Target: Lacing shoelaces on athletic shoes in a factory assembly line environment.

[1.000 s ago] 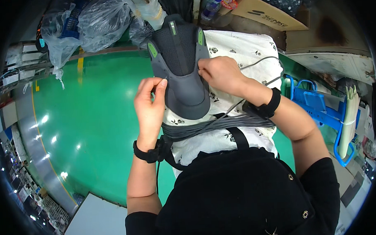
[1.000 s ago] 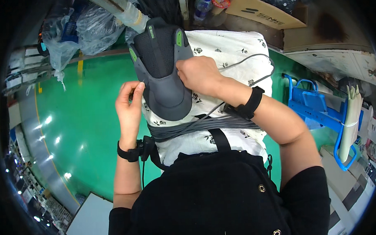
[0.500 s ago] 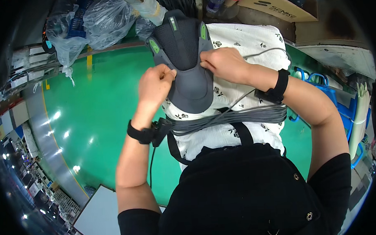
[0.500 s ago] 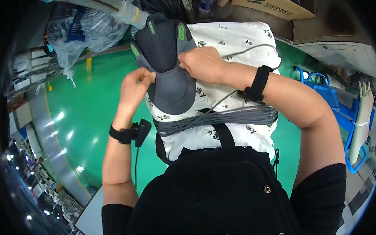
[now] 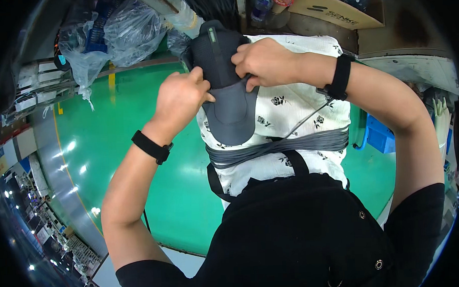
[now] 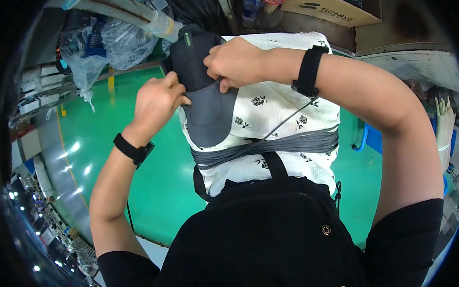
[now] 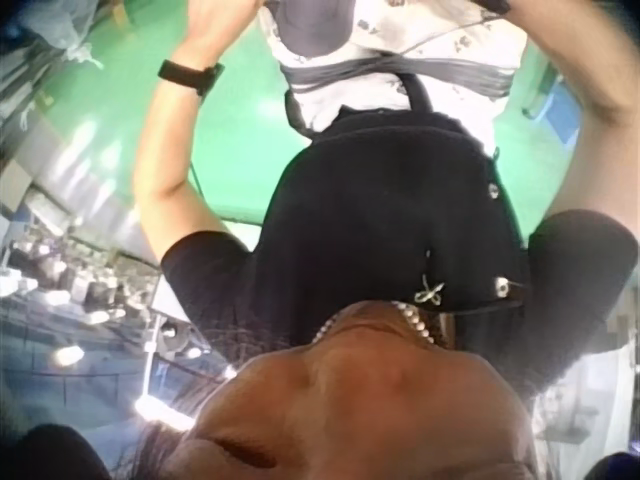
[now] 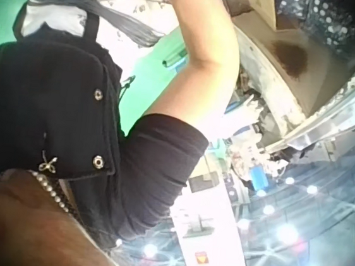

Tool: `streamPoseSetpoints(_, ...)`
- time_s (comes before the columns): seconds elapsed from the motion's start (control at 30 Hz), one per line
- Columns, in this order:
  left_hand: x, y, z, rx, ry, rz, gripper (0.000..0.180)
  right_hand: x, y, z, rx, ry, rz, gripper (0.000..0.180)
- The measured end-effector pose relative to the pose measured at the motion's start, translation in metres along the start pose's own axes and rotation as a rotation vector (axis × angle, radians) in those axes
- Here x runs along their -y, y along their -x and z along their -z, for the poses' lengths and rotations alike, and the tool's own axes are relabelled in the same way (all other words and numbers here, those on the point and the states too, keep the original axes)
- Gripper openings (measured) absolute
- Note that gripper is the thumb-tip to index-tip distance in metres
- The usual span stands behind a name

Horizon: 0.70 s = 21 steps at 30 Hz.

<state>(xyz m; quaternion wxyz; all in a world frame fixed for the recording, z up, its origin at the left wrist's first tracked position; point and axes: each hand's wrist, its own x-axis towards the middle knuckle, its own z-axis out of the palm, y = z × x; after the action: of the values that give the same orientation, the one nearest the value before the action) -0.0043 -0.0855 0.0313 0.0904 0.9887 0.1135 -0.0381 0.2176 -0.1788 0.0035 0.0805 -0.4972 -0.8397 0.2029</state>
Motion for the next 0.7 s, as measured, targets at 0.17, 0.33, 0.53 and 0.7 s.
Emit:
streamPoseSetpoints(0.17,0.011,-0.010,0.014,0.121,0.468,0.196,0.016,0.010,-0.006,0.013,0.105,-0.077,-0.232,0.015)
streamPoseSetpoints(0.33,0.022,-0.011,0.008,0.157,0.932,0.393,0.011,-0.002,-0.021,0.008,0.117,-0.260,-0.196,0.015)
streamPoseSetpoints(0.53,-0.001,-0.025,0.009,0.021,0.519,0.315,0.015,-0.079,-0.053,-0.027,0.543,-0.127,0.346,0.018)
streamPoseSetpoints(0.7,0.002,-0.001,-0.008,-0.154,0.549,0.356,0.015,0.000,-0.037,-0.018,0.147,-0.360,-0.722,0.023)
